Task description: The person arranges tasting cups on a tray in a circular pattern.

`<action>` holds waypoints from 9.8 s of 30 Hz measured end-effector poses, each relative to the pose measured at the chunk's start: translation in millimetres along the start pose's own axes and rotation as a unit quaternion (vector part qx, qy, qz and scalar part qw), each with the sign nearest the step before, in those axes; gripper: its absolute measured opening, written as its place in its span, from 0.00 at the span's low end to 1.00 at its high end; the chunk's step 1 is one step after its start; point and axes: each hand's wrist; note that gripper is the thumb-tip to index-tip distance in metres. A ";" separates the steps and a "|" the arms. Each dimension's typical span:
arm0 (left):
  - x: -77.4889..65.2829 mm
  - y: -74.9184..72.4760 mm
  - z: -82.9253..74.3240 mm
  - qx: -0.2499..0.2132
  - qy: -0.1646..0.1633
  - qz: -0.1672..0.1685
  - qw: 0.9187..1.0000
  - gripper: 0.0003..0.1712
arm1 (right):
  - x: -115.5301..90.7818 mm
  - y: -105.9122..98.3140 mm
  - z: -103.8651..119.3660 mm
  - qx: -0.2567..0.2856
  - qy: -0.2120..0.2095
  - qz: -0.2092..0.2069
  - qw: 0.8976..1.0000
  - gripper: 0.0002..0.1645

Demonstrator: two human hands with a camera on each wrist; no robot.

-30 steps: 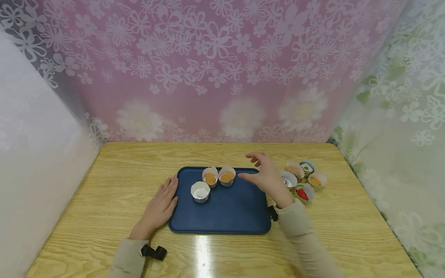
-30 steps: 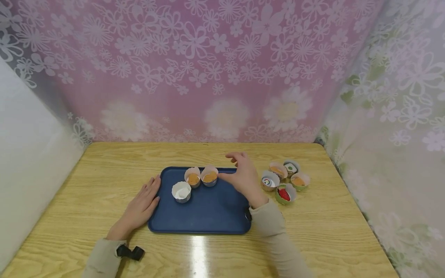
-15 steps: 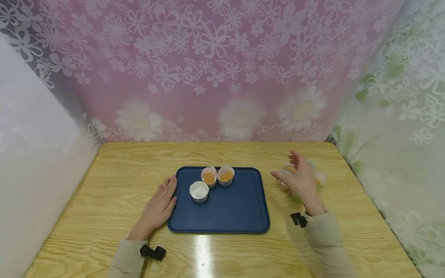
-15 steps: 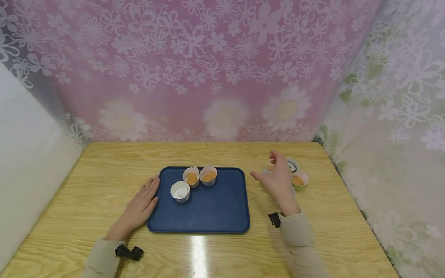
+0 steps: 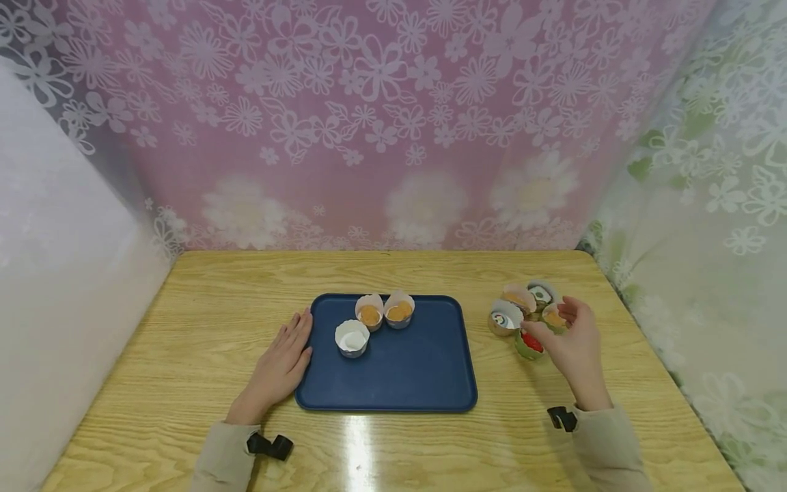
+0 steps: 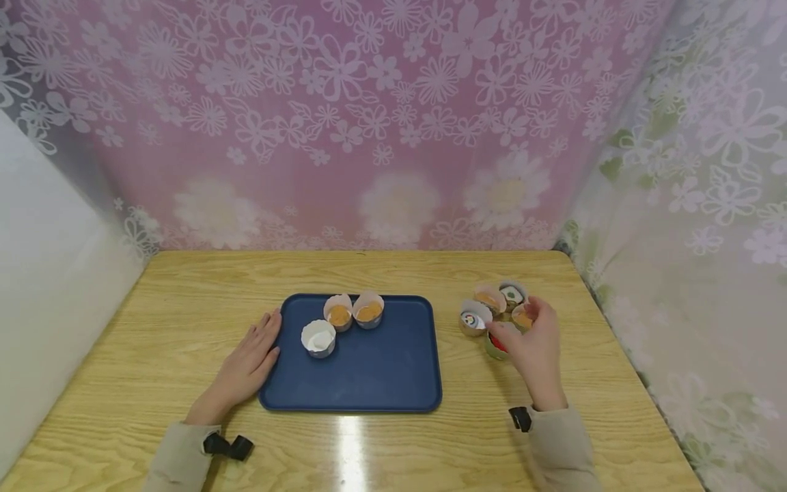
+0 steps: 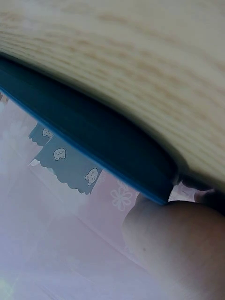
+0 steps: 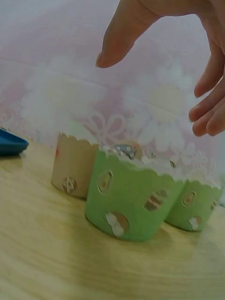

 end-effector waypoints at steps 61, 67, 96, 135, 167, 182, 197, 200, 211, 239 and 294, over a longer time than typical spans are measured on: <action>-0.8 -0.4 -2.3 -0.008 -0.002 0.004 1.000 0.35 | 10.6 7.5 -40.3 -0.162 0.077 0.109 0.978 0.47; -0.7 -0.5 -2.7 -0.008 -0.002 0.006 1.000 0.36 | 10.9 9.5 -40.9 -0.157 0.084 0.111 0.978 0.49; -1.4 -0.2 -1.7 -0.008 -0.003 0.003 1.000 0.36 | -5.4 6.8 -5.0 -0.176 0.030 0.113 0.977 0.39; -0.1 -1.3 -2.8 -0.009 -0.001 0.003 1.000 0.35 | -10.0 124.7 80.4 -0.147 -0.050 0.196 0.968 0.33; -1.7 -3.3 -4.8 -0.011 -0.002 0.001 1.000 0.35 | -34.3 207.7 103.1 -0.090 -0.087 0.296 0.947 0.29; -1.3 -1.8 -3.0 -0.002 0.001 -0.005 1.000 0.35 | -35.5 211.0 102.2 -0.092 -0.100 0.288 0.948 0.35; -1.7 -1.8 -2.8 -0.006 0.001 -0.005 1.000 0.35 | -37.6 212.1 104.7 -0.099 -0.082 0.294 0.947 0.43; -1.9 -1.1 -3.0 -0.008 0.002 -0.006 1.000 0.35 | -37.6 209.3 104.9 -0.103 -0.080 0.299 0.945 0.43; -1.5 -2.1 -4.6 -0.008 -0.002 -0.004 1.000 0.35 | -33.0 185.7 107.7 -0.083 -0.095 0.336 0.934 0.38; -1.4 -0.8 -4.7 -0.006 -0.001 -0.011 1.000 0.34 | 33.0 76.3 52.4 0.030 -0.073 0.064 0.995 0.34; -0.7 -1.8 -6.5 -0.013 0.001 -0.016 1.000 0.34 | 41.4 65.3 3.4 -0.153 0.032 0.083 0.984 0.39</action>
Point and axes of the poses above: each hand's wrist, its own x-axis towards the middle knuckle, its own y-axis out of the palm, z = x × y, and after that the axes turned 10 degrees about z, right-handed
